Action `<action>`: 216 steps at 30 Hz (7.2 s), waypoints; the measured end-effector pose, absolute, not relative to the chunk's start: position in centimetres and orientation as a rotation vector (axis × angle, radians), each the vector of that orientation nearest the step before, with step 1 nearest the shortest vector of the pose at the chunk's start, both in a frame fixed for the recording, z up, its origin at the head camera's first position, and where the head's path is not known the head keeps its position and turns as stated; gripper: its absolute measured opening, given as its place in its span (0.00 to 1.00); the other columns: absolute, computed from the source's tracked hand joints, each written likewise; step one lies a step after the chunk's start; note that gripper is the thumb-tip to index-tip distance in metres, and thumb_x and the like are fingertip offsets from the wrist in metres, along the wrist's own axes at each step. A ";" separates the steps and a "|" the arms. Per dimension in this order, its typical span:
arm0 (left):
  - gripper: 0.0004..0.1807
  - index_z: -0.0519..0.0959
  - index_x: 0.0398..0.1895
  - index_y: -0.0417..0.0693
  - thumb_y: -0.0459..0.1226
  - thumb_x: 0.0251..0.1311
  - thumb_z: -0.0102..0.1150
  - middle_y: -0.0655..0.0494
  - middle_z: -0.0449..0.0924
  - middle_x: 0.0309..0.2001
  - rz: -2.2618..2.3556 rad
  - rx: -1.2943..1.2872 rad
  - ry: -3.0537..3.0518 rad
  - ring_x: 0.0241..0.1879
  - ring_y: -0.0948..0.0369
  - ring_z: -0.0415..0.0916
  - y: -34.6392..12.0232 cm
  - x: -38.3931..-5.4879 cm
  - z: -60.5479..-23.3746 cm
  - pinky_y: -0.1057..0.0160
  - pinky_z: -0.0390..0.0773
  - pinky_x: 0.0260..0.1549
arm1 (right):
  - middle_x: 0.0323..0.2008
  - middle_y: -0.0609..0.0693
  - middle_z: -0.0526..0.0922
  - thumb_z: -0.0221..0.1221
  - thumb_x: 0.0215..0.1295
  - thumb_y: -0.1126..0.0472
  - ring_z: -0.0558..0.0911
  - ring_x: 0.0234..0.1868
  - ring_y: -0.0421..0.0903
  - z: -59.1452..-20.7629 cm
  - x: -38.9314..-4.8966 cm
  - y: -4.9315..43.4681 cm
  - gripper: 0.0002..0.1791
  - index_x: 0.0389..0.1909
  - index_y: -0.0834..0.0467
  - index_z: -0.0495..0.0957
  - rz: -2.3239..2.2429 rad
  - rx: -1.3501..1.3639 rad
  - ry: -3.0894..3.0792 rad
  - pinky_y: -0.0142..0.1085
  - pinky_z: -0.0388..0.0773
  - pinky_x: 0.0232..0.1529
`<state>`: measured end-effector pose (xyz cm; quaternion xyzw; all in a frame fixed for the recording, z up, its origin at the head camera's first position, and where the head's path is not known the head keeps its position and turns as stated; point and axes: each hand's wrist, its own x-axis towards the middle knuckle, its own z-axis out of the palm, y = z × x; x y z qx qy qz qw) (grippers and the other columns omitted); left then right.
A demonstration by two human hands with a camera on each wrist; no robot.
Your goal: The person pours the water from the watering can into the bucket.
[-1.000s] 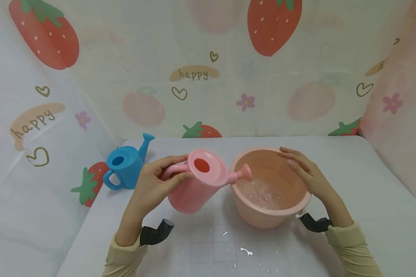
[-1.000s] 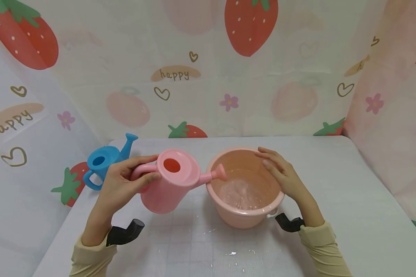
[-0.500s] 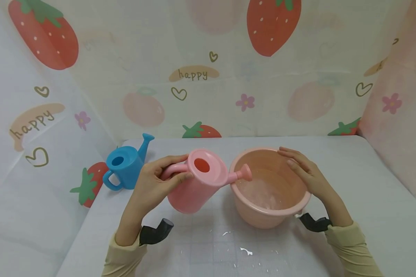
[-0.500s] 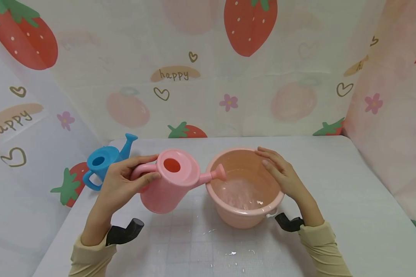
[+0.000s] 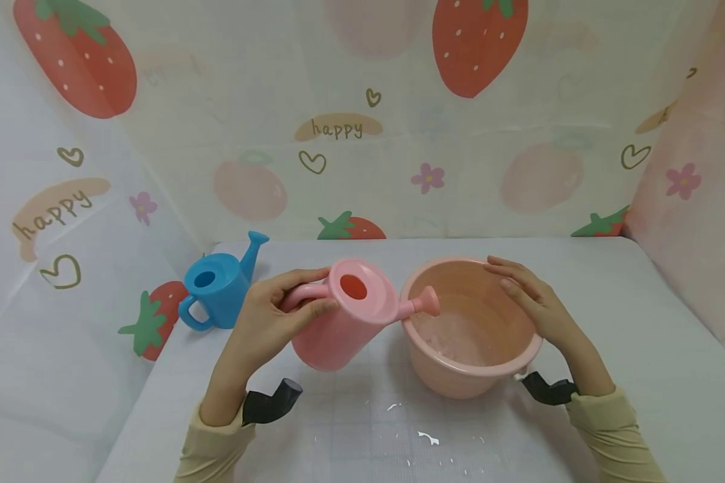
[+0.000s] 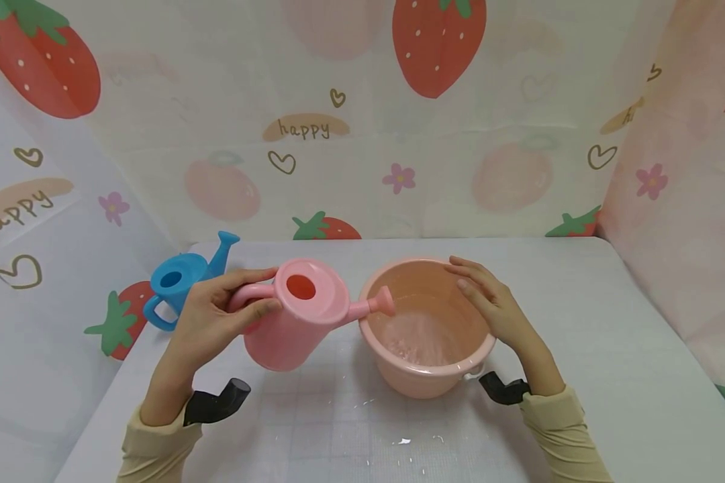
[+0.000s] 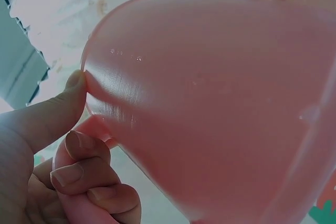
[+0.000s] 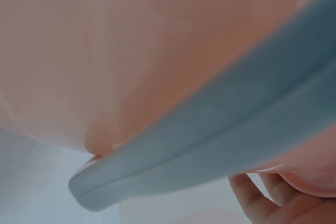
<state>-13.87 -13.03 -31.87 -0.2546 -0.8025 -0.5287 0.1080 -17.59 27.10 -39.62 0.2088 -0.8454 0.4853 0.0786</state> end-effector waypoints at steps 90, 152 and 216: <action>0.22 0.78 0.53 0.55 0.38 0.52 0.66 0.61 0.81 0.46 -1.500 -0.771 -2.403 0.43 0.65 0.77 -12.9 -13.7 -31.4 0.65 0.80 0.39 | 0.67 0.47 0.62 0.45 0.71 0.62 0.57 0.69 0.43 -39.6 -17.7 27.2 0.19 0.62 0.53 0.69 1.439 0.630 -2.540 0.27 0.56 0.61; 0.22 0.77 0.54 0.57 0.41 0.52 0.66 0.63 0.80 0.46 -1.491 -0.780 -2.429 0.44 0.66 0.76 -13.0 -13.4 -31.1 0.64 0.80 0.40 | 0.67 0.49 0.63 0.45 0.71 0.62 0.57 0.69 0.42 -39.4 -17.6 27.2 0.19 0.61 0.54 0.69 1.461 0.642 -2.528 0.22 0.56 0.59; 0.22 0.77 0.54 0.57 0.41 0.53 0.66 0.62 0.80 0.47 -1.512 -0.765 -2.441 0.46 0.66 0.75 -13.1 -13.4 -30.9 0.64 0.79 0.40 | 0.66 0.55 0.62 0.44 0.71 0.64 0.57 0.69 0.40 -39.4 -17.6 27.3 0.19 0.61 0.57 0.69 1.484 0.696 -2.488 0.20 0.57 0.59</action>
